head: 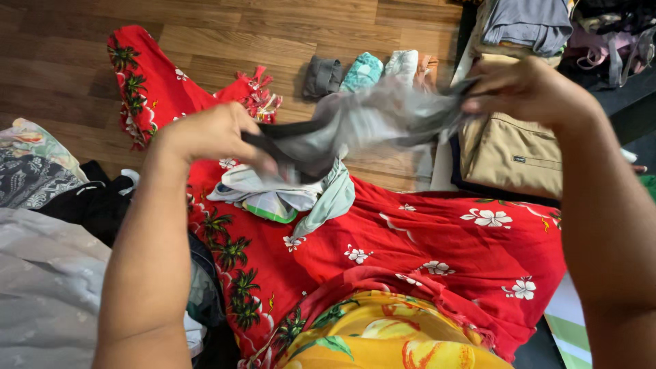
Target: The person folds various pieces of underwear, including panties and boxers, by hand on the floor and organizes them into a stack.
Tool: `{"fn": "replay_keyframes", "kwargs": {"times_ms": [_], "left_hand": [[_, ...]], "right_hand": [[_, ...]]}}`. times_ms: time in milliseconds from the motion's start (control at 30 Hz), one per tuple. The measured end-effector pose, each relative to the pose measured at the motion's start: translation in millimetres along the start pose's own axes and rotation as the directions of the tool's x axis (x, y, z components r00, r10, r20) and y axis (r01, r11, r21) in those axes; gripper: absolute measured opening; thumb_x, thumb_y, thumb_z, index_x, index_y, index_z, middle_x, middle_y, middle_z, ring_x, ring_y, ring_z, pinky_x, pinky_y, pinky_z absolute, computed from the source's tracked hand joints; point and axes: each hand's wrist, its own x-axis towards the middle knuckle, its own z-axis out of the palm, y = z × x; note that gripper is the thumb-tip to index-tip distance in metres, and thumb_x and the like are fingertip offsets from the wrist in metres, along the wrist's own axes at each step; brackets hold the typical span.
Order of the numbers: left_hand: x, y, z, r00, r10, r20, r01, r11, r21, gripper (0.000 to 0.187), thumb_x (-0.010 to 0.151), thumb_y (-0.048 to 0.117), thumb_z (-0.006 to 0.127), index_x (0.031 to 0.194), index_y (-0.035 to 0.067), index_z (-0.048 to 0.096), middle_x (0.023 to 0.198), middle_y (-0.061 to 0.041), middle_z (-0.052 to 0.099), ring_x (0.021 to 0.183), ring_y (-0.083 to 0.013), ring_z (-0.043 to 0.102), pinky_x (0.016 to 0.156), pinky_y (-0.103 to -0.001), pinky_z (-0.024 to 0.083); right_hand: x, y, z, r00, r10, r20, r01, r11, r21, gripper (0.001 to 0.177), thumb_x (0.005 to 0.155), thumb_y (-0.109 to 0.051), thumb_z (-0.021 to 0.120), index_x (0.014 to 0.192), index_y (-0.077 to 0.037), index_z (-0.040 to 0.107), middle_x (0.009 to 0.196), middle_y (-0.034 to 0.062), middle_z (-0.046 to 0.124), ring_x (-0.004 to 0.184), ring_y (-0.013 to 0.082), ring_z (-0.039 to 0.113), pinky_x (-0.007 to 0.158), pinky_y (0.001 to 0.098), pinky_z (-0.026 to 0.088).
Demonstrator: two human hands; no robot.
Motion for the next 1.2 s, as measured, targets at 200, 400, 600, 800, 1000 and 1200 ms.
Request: {"fn": "replay_keyframes", "kwargs": {"times_ms": [200,400,600,800,1000,1200], "left_hand": [[3.6,-11.7,5.9,0.771,0.065,-0.634,0.244,0.889,0.388,0.051,0.063,0.04,0.1,0.086,0.0,0.079,0.083,-0.017,0.074,0.078,-0.0286,0.067,0.071,-0.041,0.054],[-9.8,-16.5,0.4,0.857,0.156,-0.491,-0.395,0.811,-0.431,0.029,0.078,0.009,0.088,0.103,0.0,0.076,0.092,-0.004,0.074,0.083,-0.0093,0.067,0.076,-0.027,0.057],[-14.9,-17.1,9.7,0.767,0.344,-0.541,-0.431,0.902,-0.037,0.025,0.088,-0.007,0.08,0.11,0.0,0.07,0.103,-0.006,0.072,0.098,-0.0104,0.068,0.09,-0.027,0.055],[-39.7,-18.3,36.6,0.767,0.214,-0.605,-0.567,0.667,-0.483,0.055,0.098,-0.016,0.058,0.146,0.005,0.041,0.123,-0.009,0.065,0.115,-0.0123,0.063,0.1,-0.027,0.051],[-52.9,-25.2,49.0,0.623,0.206,-0.755,-0.662,0.654,-0.368,0.054,0.105,-0.016,0.047,0.154,0.003,0.042,0.122,-0.007,0.059,0.116,-0.0099,0.056,0.108,-0.026,0.044],[12.2,-89.8,82.3,0.513,0.073,-0.855,-0.194,0.98,-0.033,0.056,0.098,-0.013,0.051,0.151,0.005,0.049,0.139,-0.019,0.063,0.119,-0.0248,0.064,0.101,-0.035,0.051]], "right_hand": [[9.4,1.4,10.1,0.972,-0.19,-0.139,0.069,0.795,-0.603,0.03,0.088,-0.026,0.085,0.102,0.0,0.076,0.107,0.0147,0.071,0.097,0.0297,0.068,0.083,0.0378,0.055],[-4.5,12.0,2.4,0.882,0.224,-0.414,-0.246,0.969,0.002,0.031,0.095,-0.026,0.085,0.093,0.001,0.071,0.078,0.0101,0.06,0.068,0.0086,0.052,0.061,0.0281,0.04],[-6.0,22.7,18.4,0.897,-0.122,-0.424,-0.154,0.813,-0.561,0.036,0.087,-0.019,0.094,0.087,0.008,0.069,0.076,0.0102,0.065,0.068,0.0138,0.054,0.062,0.0293,0.045],[-29.2,2.3,47.6,0.823,0.202,-0.53,-0.067,0.962,0.263,0.022,0.098,0.0,0.084,0.094,0.004,0.063,0.088,0.0064,0.071,0.081,0.0107,0.069,0.068,0.0223,0.054],[-19.2,-2.4,57.3,0.812,0.24,-0.532,0.132,0.812,0.568,0.028,0.099,0.012,0.075,0.119,-0.001,0.061,0.099,0.0094,0.073,0.09,0.0138,0.072,0.079,0.0255,0.06],[38.4,94.8,153.0,0.75,0.488,-0.447,-0.129,0.77,0.624,0.02,0.099,-0.007,0.072,0.119,-0.006,0.072,0.1,0.0016,0.068,0.08,0.0121,0.062,0.067,0.0263,0.053]]}}
